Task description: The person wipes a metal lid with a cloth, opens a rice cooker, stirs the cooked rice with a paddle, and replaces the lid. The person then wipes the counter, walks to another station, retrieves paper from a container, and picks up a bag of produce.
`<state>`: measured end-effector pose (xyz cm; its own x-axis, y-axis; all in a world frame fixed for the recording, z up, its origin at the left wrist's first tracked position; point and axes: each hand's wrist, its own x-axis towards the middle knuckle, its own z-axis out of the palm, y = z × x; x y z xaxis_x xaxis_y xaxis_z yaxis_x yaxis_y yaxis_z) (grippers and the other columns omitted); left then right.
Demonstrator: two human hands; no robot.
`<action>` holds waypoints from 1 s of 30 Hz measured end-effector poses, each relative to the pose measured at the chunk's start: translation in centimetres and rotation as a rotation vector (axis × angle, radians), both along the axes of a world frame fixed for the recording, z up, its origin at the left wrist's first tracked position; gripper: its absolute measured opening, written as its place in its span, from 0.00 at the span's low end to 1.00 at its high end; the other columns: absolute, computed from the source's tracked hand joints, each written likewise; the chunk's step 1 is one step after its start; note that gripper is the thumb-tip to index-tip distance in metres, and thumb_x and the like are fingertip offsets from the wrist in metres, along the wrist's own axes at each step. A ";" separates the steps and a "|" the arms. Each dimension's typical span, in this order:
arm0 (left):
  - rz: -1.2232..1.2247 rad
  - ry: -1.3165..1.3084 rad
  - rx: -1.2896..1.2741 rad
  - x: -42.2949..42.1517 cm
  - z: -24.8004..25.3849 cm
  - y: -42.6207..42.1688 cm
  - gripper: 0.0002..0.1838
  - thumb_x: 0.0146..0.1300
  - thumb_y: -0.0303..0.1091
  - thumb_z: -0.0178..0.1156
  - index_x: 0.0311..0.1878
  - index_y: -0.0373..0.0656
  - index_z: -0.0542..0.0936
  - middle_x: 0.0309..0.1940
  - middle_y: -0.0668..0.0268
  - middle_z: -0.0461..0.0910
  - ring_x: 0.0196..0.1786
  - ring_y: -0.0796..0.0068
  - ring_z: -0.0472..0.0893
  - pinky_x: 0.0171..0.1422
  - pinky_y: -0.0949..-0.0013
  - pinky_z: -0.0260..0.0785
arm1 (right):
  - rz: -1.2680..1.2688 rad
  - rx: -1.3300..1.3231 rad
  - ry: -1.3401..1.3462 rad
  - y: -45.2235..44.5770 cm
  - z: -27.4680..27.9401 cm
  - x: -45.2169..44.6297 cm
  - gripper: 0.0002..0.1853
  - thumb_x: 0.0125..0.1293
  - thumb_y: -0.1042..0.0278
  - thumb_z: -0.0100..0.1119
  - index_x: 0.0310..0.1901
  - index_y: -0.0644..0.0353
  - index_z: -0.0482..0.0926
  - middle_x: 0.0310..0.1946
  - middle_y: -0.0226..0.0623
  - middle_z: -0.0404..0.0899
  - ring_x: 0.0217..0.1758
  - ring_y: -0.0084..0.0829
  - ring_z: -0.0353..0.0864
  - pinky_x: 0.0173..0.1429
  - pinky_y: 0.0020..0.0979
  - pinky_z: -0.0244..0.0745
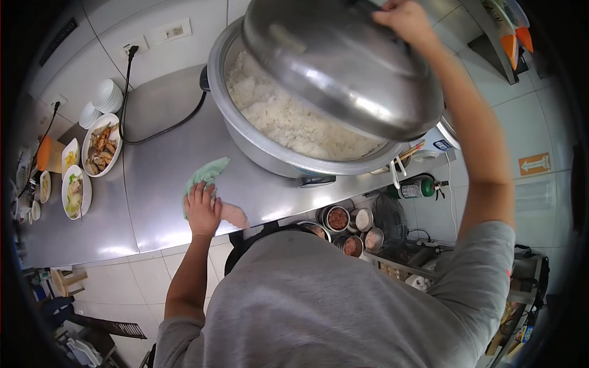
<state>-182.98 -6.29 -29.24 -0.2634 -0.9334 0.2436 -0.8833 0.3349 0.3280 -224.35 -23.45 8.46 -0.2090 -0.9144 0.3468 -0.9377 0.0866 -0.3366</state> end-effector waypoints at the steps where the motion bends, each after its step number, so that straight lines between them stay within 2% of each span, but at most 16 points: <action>1: 0.001 -0.001 0.004 0.2 -0.1 0.0 0.20 0.57 0.38 0.56 0.54 0.46 0.72 0.58 0.60 0.68 0.65 0.57 0.63 0.69 0.49 0.49 | -0.077 -0.020 -0.062 1.1 1.5 0.8 0.15 0.47 0.66 0.66 0.33 0.71 0.79 0.20 0.41 0.78 0.23 0.29 0.76 0.32 0.32 0.72; 4: -0.001 0.007 0.020 0.1 -0.5 0.0 0.20 0.57 0.39 0.56 0.54 0.46 0.72 0.59 0.60 0.68 0.65 0.57 0.62 0.69 0.48 0.48 | -0.036 -0.187 -0.063 0.9 2.9 -2.4 0.15 0.47 0.66 0.66 0.29 0.73 0.78 0.19 0.39 0.76 0.23 0.28 0.75 0.31 0.32 0.71; 8: -0.003 0.008 0.023 0.2 -0.3 -0.2 0.21 0.57 0.39 0.56 0.54 0.46 0.72 0.59 0.60 0.67 0.66 0.56 0.62 0.69 0.47 0.47 | -0.086 -0.171 -0.053 1.4 3.2 -2.3 0.13 0.46 0.67 0.65 0.27 0.72 0.77 0.19 0.39 0.76 0.24 0.29 0.75 0.32 0.32 0.71; 11: -0.003 0.001 0.034 0.4 -0.7 -0.1 0.21 0.58 0.40 0.56 0.55 0.47 0.72 0.60 0.60 0.67 0.66 0.56 0.61 0.69 0.46 0.47 | -0.110 -0.114 0.015 1.1 0.5 -0.1 0.15 0.48 0.64 0.66 0.30 0.70 0.80 0.21 0.46 0.78 0.24 0.36 0.79 0.34 0.35 0.75; 13: -0.003 0.001 0.035 0.3 -0.8 -0.1 0.21 0.57 0.40 0.56 0.55 0.47 0.72 0.60 0.60 0.67 0.66 0.56 0.61 0.69 0.46 0.46 | -0.084 0.036 0.172 0.3 -1.6 0.4 0.23 0.47 0.54 0.65 0.40 0.64 0.79 0.27 0.44 0.80 0.31 0.34 0.80 0.39 0.32 0.74; 14: -0.003 -0.004 0.026 0.4 -0.9 -0.1 0.21 0.57 0.40 0.56 0.55 0.48 0.72 0.60 0.60 0.67 0.66 0.56 0.61 0.69 0.46 0.47 | -0.068 -0.013 0.217 0.3 -2.9 1.5 0.23 0.48 0.53 0.65 0.39 0.65 0.79 0.29 0.45 0.80 0.34 0.37 0.81 0.42 0.34 0.74; 15: -0.006 -0.001 0.027 0.4 -1.0 -0.1 0.21 0.57 0.40 0.56 0.55 0.48 0.72 0.60 0.61 0.67 0.66 0.56 0.61 0.69 0.46 0.47 | -0.012 0.052 0.148 0.4 -3.6 2.4 0.24 0.48 0.53 0.65 0.39 0.66 0.78 0.30 0.47 0.80 0.37 0.42 0.81 0.45 0.35 0.73; 17: -0.008 0.011 0.029 0.4 -1.0 -0.1 0.21 0.57 0.40 0.56 0.55 0.48 0.72 0.60 0.61 0.67 0.66 0.57 0.61 0.69 0.46 0.47 | 0.017 0.109 0.228 0.0 -5.3 3.3 0.26 0.50 0.53 0.62 0.47 0.63 0.78 0.38 0.46 0.82 0.45 0.43 0.80 0.51 0.37 0.74; 18: -0.006 0.016 0.026 0.4 -1.1 -0.1 0.22 0.56 0.40 0.57 0.55 0.49 0.72 0.60 0.61 0.67 0.66 0.57 0.61 0.69 0.46 0.47 | 0.022 0.118 0.259 0.2 -5.9 3.7 0.26 0.50 0.53 0.63 0.46 0.64 0.77 0.38 0.48 0.81 0.45 0.44 0.80 0.51 0.38 0.74; 22: 0.000 0.012 0.026 0.6 -1.4 -0.2 0.21 0.56 0.40 0.58 0.54 0.49 0.73 0.60 0.62 0.67 0.66 0.57 0.62 0.69 0.46 0.48 | 0.020 0.127 0.259 0.7 -6.0 3.5 0.26 0.51 0.51 0.63 0.46 0.64 0.78 0.40 0.48 0.81 0.46 0.46 0.79 0.51 0.40 0.73; 23: -0.008 0.014 0.022 0.6 -1.4 -0.3 0.20 0.57 0.39 0.57 0.54 0.49 0.73 0.60 0.62 0.67 0.66 0.58 0.62 0.69 0.46 0.49 | 0.036 0.042 0.270 -0.1 -6.7 2.3 0.25 0.51 0.52 0.64 0.45 0.64 0.78 0.39 0.49 0.81 0.45 0.45 0.80 0.50 0.40 0.73; 24: -0.012 0.011 0.023 0.9 -1.3 -0.4 0.20 0.57 0.39 0.57 0.53 0.49 0.73 0.60 0.62 0.68 0.66 0.58 0.63 0.69 0.46 0.49 | 0.066 0.105 0.214 0.2 -5.3 2.6 0.24 0.50 0.54 0.65 0.44 0.65 0.79 0.37 0.49 0.81 0.42 0.44 0.81 0.49 0.38 0.73; 25: -0.025 0.008 0.021 1.5 -1.4 -0.7 0.19 0.57 0.38 0.56 0.53 0.49 0.74 0.59 0.62 0.68 0.66 0.58 0.63 0.69 0.46 0.49 | 0.012 0.047 0.224 0.1 -4.9 2.8 0.23 0.49 0.55 0.66 0.42 0.64 0.79 0.32 0.49 0.81 0.39 0.43 0.81 0.46 0.37 0.74; 27: 0.136 -0.034 -0.021 3.1 -2.6 -1.7 0.17 0.59 0.34 0.53 0.52 0.47 0.75 0.58 0.57 0.70 0.64 0.56 0.65 0.67 0.47 0.53 | -0.029 0.125 0.144 -0.6 -3.4 2.3 0.21 0.49 0.53 0.66 0.38 0.64 0.80 0.29 0.47 0.81 0.37 0.41 0.82 0.45 0.37 0.74; 29: 0.231 0.014 -0.089 5.5 -2.9 -3.0 0.17 0.60 0.32 0.51 0.53 0.43 0.76 0.56 0.53 0.72 0.62 0.54 0.68 0.64 0.49 0.56 | -0.013 0.042 0.219 -0.8 -2.7 1.0 0.24 0.48 0.50 0.65 0.41 0.62 0.80 0.32 0.49 0.81 0.37 0.41 0.81 0.44 0.37 0.74; 30: 0.236 0.004 -0.122 7.1 -3.3 -3.1 0.18 0.59 0.32 0.52 0.53 0.42 0.75 0.56 0.54 0.72 0.62 0.53 0.68 0.63 0.49 0.56 | -0.033 0.042 0.217 -0.3 -2.0 0.7 0.24 0.48 0.50 0.65 0.41 0.62 0.80 0.34 0.48 0.81 0.38 0.41 0.81 0.45 0.37 0.74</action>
<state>-175.85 -9.39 -32.54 -0.0410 -0.9324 0.3591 -0.9404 0.1574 0.3015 -223.68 -23.72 6.42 -0.1635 -0.9228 0.3489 -0.9842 0.1281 -0.1225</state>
